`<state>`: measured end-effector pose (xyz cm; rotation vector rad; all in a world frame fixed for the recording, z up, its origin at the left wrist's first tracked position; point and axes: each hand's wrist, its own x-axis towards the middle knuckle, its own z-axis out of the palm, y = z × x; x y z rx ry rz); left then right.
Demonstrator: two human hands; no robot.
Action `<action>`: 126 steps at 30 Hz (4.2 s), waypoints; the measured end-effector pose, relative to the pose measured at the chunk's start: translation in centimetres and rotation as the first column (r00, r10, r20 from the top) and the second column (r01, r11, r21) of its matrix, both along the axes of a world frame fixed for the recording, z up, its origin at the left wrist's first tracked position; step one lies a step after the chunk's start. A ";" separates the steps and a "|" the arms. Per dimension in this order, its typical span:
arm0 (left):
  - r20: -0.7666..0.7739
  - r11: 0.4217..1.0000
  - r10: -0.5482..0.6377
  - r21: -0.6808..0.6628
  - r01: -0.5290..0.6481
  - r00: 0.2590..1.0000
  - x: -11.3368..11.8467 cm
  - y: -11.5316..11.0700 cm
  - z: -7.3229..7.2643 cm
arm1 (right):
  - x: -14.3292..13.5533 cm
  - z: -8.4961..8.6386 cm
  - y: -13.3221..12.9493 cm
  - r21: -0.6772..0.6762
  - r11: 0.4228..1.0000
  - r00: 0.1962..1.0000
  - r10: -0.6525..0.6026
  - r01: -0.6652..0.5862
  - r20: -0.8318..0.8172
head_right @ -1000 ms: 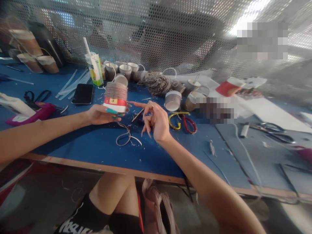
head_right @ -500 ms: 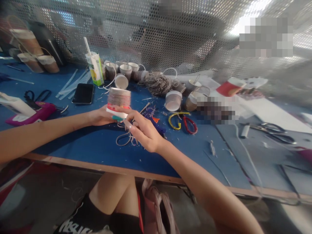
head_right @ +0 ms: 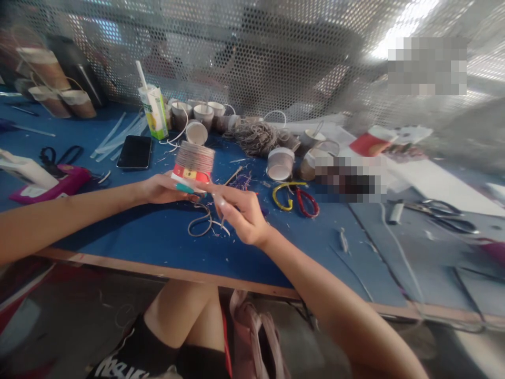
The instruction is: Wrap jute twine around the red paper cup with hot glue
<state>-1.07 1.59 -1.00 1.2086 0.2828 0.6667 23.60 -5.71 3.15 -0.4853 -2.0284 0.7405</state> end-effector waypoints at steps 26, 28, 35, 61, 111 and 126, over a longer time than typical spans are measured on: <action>0.011 0.996 0.070 -0.053 -0.069 0.997 -0.3 0.4 -0.4 | -1.0 0.6 0.0 -0.376 0.910 0.882 -0.316 0.177 -0.351; 0.011 0.998 0.052 -0.041 -0.051 0.999 -0.2 0.4 -0.3 | -0.9 0.5 -0.1 -0.294 0.944 0.889 -0.257 0.148 -0.380; 0.045 0.998 0.014 -0.067 -0.011 0.999 -0.1 0.4 -0.1 | -0.2 0.1 -0.1 -0.239 0.969 0.998 0.061 -0.062 -0.011; 0.069 0.986 0.155 -0.070 -0.150 0.985 -0.3 1.4 -0.8 | 2.5 3.9 2.5 0.341 0.789 0.108 -0.452 0.511 0.885; 0.012 0.977 0.205 -0.061 -0.204 0.979 0.3 0.0 0.2 | 0.9 1.6 1.0 -0.470 0.800 0.921 -0.381 0.373 0.081; -0.001 0.985 0.170 -0.029 -0.170 0.985 -0.1 0.5 -0.2 | 0.5 2.1 0.3 -0.458 0.763 0.878 -0.470 0.457 0.092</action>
